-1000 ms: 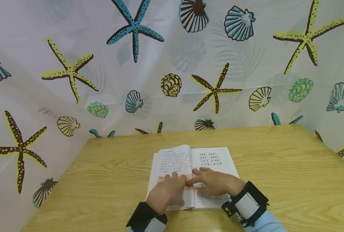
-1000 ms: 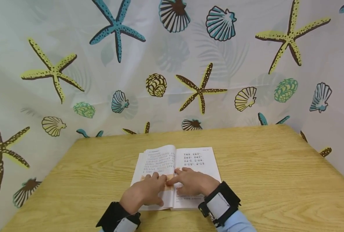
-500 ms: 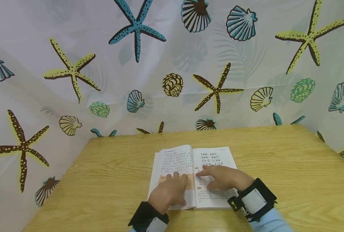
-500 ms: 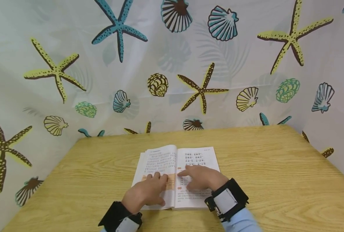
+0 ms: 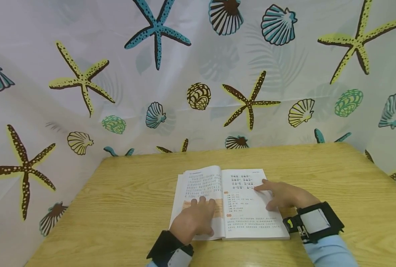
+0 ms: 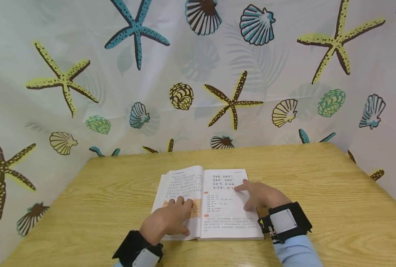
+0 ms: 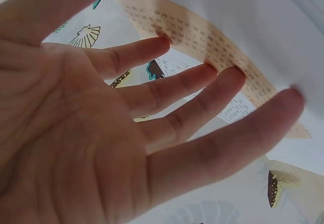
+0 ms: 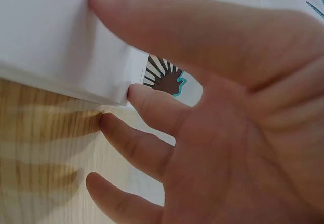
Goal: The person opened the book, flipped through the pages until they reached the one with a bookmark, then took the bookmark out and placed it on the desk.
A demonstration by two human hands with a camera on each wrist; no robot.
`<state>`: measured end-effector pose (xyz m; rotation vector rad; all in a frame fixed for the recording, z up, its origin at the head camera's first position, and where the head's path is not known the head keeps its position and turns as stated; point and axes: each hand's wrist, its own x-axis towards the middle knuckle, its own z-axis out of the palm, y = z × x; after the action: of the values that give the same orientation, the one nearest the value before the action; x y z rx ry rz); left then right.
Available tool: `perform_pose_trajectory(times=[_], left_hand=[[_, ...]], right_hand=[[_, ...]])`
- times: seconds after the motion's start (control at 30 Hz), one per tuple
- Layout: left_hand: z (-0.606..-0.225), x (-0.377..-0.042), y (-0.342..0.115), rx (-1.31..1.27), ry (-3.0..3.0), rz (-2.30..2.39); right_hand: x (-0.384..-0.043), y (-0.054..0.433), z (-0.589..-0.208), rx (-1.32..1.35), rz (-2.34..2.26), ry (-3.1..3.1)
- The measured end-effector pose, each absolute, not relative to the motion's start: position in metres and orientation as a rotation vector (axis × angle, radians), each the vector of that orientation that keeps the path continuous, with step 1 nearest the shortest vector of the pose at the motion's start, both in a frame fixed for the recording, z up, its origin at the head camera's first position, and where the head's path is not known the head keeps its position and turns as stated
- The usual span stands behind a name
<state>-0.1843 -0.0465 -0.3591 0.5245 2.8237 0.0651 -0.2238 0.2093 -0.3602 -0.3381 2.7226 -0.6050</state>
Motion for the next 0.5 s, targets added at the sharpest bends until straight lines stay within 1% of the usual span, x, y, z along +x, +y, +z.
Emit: perform_pose_trajectory(times=[0.5], left_hand=[[-0.3591, -0.1843, -0.0459, 0.521, 2.823, 0.068]], right_hand=[[-0.2249, 0.2110, -0.3625, -0.303, -0.583, 2.758]])
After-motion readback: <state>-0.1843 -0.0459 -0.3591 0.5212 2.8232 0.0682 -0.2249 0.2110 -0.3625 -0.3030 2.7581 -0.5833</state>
